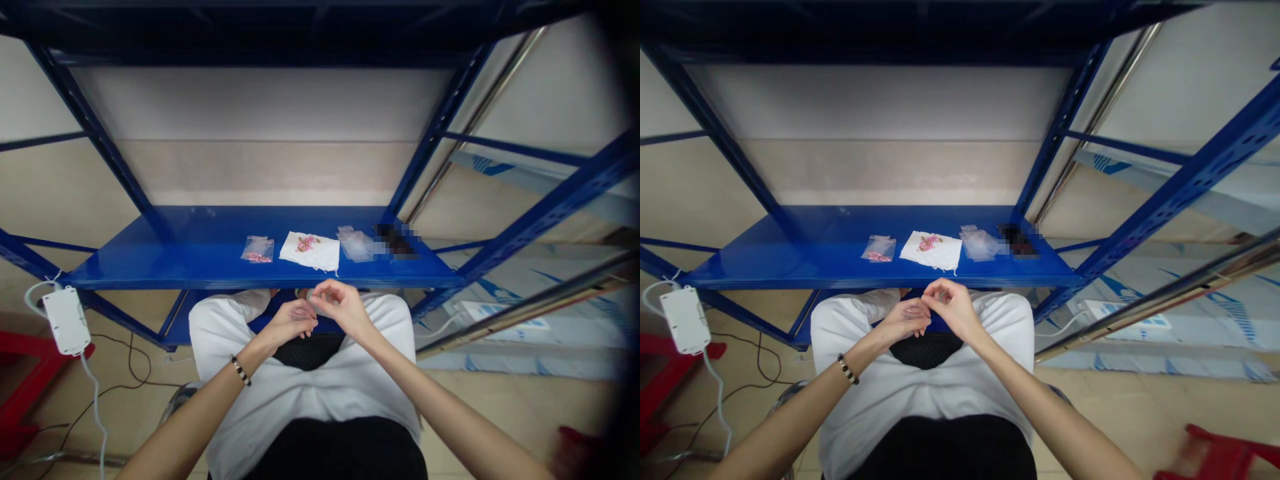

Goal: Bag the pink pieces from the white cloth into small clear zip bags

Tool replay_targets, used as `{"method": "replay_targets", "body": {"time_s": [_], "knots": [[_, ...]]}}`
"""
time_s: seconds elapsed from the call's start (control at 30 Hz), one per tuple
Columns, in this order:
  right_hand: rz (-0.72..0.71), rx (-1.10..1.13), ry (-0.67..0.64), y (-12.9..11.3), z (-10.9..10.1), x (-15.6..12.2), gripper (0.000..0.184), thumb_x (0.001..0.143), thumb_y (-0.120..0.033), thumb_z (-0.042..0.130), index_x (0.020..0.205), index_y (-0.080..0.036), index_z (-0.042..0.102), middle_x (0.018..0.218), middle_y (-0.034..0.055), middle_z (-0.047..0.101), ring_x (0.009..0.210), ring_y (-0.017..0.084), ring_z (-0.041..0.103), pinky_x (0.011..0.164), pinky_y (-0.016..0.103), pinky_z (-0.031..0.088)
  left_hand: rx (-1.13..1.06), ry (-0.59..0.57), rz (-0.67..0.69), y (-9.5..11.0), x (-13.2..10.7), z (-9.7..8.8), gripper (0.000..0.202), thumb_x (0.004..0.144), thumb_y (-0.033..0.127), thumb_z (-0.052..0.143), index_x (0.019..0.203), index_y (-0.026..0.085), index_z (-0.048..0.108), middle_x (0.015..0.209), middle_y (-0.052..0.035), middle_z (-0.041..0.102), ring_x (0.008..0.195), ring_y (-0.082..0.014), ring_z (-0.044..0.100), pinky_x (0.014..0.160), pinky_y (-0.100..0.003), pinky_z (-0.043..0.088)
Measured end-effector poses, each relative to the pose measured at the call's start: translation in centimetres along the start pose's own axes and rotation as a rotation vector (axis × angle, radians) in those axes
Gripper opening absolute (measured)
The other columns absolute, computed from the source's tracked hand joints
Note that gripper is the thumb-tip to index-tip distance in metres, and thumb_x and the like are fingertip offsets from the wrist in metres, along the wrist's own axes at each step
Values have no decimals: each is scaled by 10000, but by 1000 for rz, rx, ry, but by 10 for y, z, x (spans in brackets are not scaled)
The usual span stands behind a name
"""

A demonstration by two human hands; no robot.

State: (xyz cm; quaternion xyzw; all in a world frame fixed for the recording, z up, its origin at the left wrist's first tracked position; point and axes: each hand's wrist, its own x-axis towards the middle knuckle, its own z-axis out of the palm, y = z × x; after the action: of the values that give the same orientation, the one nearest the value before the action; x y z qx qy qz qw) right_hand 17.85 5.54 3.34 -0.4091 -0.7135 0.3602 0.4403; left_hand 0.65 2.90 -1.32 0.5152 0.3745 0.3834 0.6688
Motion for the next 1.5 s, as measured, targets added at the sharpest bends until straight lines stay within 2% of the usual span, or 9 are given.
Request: {"method": "replay_targets", "body": {"time_s": [0.1, 0.33, 0.5, 0.67, 0.93, 1.07, 1.23, 1.37, 1.5], "knots": [[-46, -94, -68, 0, 13, -20, 64, 823, -258, 687, 843, -199, 704, 797, 28, 687, 708, 157, 562, 635, 279, 415, 44, -26, -5, -5, -1, 3, 386, 692, 371, 794, 925, 120, 615, 623, 19, 591, 515, -87, 547, 500, -209, 412], [-90, -121, -92, 3, 9, -15, 18, 832, -207, 690, 843, -203, 703, 800, 21, 684, 750, 167, 561, 680, 292, 419, -8, -17, -77, 0, -1, 6, 372, 682, 350, 794, 902, 119, 603, 575, 19, 578, 487, -84, 532, 496, -207, 405], [-147, -162, -136, -4, 14, -24, 54, 837, -154, 672, 828, -198, 703, 768, 23, 655, 748, 170, 537, 686, 297, 420, -89, -43, -47, -3, -1, 8, 296, 687, 295, 781, 826, 127, 581, 588, 19, 567, 507, -86, 543, 510, -207, 420], [-160, -197, -174, -1, 14, -25, 74, 860, -159, 654, 850, -203, 713, 780, 30, 662, 768, 181, 548, 721, 314, 432, -99, -60, -36, -9, -3, 9, 255, 739, 291, 742, 861, 126, 591, 583, 17, 571, 508, -83, 533, 511, -202, 418], [-188, -169, -210, -4, 7, -24, 191, 952, -227, 546, 1090, -241, 677, 999, 53, 675, 955, 200, 575, 871, 352, 449, -144, 3, -33, -5, -3, 9, 297, 740, 336, 756, 877, 133, 588, 599, 9, 588, 511, -90, 556, 504, -198, 413], [-232, -184, -152, 3, 1, -19, 95, 914, -239, 605, 958, -227, 689, 1126, 76, 589, 1088, 221, 535, 973, 388, 417, -255, 29, -3, 5, -5, 12, 363, 749, 314, 756, 997, 167, 535, 643, 3, 628, 572, -124, 612, 549, -220, 460], [-172, -84, -186, 12, -1, -13, 101, 899, -256, 627, 975, -221, 683, 1039, 68, 589, 1024, 206, 566, 905, 358, 454, -351, 21, -34, 4, -6, 12, 397, 755, 289, 750, 1034, 188, 486, 686, -21, 670, 634, -172, 670, 577, -247, 489], [-151, -16, -210, 13, -1, -11, 113, 886, -298, 646, 865, -193, 683, 1009, 68, 611, 988, 201, 579, 889, 350, 449, -379, -25, -52, 2, -7, 13, 355, 764, 283, 742, 1009, 182, 505, 775, -55, 700, 712, -194, 695, 644, -282, 514], [-41, 92, -189, 13, -2, -11, 170, 903, -347, 609, 871, -181, 628, 910, 46, 627, 851, 171, 593, 761, 305, 464, -330, -96, -43, 5, -8, 14, 338, 784, 359, 734, 979, 139, 567, 887, -121, 710, 834, -235, 703, 715, -316, 521]]}}
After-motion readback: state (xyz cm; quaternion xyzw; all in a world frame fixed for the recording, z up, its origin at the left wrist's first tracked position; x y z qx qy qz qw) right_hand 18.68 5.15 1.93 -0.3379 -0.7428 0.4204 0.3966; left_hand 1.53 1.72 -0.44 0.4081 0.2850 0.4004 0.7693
